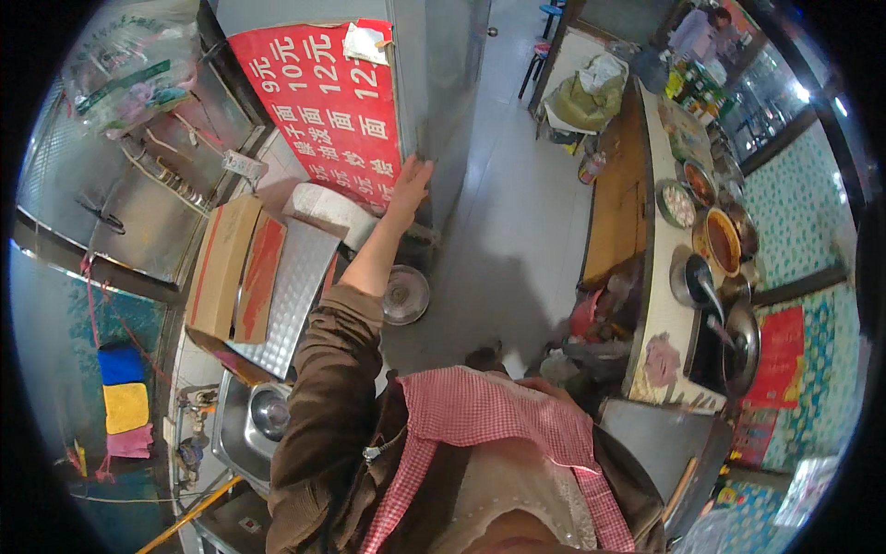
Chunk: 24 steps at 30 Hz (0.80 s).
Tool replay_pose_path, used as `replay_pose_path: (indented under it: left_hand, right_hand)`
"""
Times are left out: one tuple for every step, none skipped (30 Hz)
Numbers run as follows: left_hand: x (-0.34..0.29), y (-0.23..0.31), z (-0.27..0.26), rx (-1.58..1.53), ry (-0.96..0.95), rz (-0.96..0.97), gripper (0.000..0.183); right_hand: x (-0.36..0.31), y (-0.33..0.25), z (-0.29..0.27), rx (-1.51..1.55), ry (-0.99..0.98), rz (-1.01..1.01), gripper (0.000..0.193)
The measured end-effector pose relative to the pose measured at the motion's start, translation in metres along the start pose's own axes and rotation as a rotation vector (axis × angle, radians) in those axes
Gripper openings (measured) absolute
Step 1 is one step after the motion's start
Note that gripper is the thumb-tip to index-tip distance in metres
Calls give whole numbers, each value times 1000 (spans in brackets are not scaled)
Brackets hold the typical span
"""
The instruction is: The person cleans a wok and a metal bowl, then retrieves dough from a refrigerator. They roll the dough into long strands on a floured surface, place the strands into the wok, and finally line a bowl with a plastic bag.
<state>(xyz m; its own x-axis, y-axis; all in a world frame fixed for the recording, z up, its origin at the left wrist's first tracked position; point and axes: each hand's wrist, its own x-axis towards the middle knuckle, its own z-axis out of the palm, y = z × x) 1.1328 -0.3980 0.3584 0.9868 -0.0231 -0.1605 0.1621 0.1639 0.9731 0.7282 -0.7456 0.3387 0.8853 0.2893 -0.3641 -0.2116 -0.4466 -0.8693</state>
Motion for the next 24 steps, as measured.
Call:
replay_pose_path:
  left_hand:
    - [21,3,7,-21,45,15,98]
    - [45,1,10,-7,90,46,98]
    - [68,-1,12,7,138,77,98]
    - [89,-4,12,23,191,106,99]
    - [105,-8,9,88,248,96,98]
    - [117,-8,23,131,290,93,98]
    - [126,-9,36,175,336,87,97]
    - [128,-18,49,230,422,108,96]
    - [127,-22,60,301,511,143,95]
    - [129,-22,67,377,609,176,94]
    - [135,-18,71,287,664,185,94]
    - [137,-19,73,214,714,180,93]
    - [142,-19,75,138,761,177,93]
    - [150,-33,58,199,853,158,92]
    - [152,-34,61,309,830,169,91]
    - [149,-37,64,417,804,181,91]
    - [148,-50,49,328,851,232,92]
    - [139,-44,55,438,888,209,90]
    - [146,-43,55,424,866,210,88]
    - [148,-40,51,410,847,209,86]
    - [147,-40,50,404,830,201,84]
    - [144,-41,49,397,814,193,81]
    - [144,-37,46,399,799,198,79]
    - [143,-36,43,411,788,211,78]
  right_hand:
    - [13,0,-18,79,-9,37,25]
    - [25,0,-39,154,-10,69,26]
    - [38,-1,-59,216,-9,99,27]
    - [54,-1,-79,271,-10,121,28]
    - [71,0,-98,319,-9,138,29]
    - [84,-2,-126,342,18,149,31]
    - [100,-2,-152,364,42,148,32]
    - [113,-8,-177,371,62,163,33]
    - [134,-13,-198,393,77,115,31]
    - [157,-17,-219,418,83,63,29]
    - [178,-22,-236,442,91,16,27]
    - [203,-27,-250,313,84,-5,26]
    - [236,-37,-264,183,80,-28,26]
    - [263,-45,-272,52,58,-44,26]
    - [283,-45,-285,2,46,-75,25]
    - [301,-41,-297,-50,32,-105,25]
    - [328,-48,-303,-94,-8,-167,24]
    - [346,-53,-311,-76,-27,-156,24]
    - [362,-58,-317,-58,-47,-144,25]
    - [375,-62,-319,-39,-71,-133,25]
    - [384,-64,-320,-32,-99,-127,26]
    - [394,-66,-321,-24,-126,-121,26]
    - [408,-68,-318,-9,-153,-128,27]
    - [421,-69,-314,35,-169,-143,29]
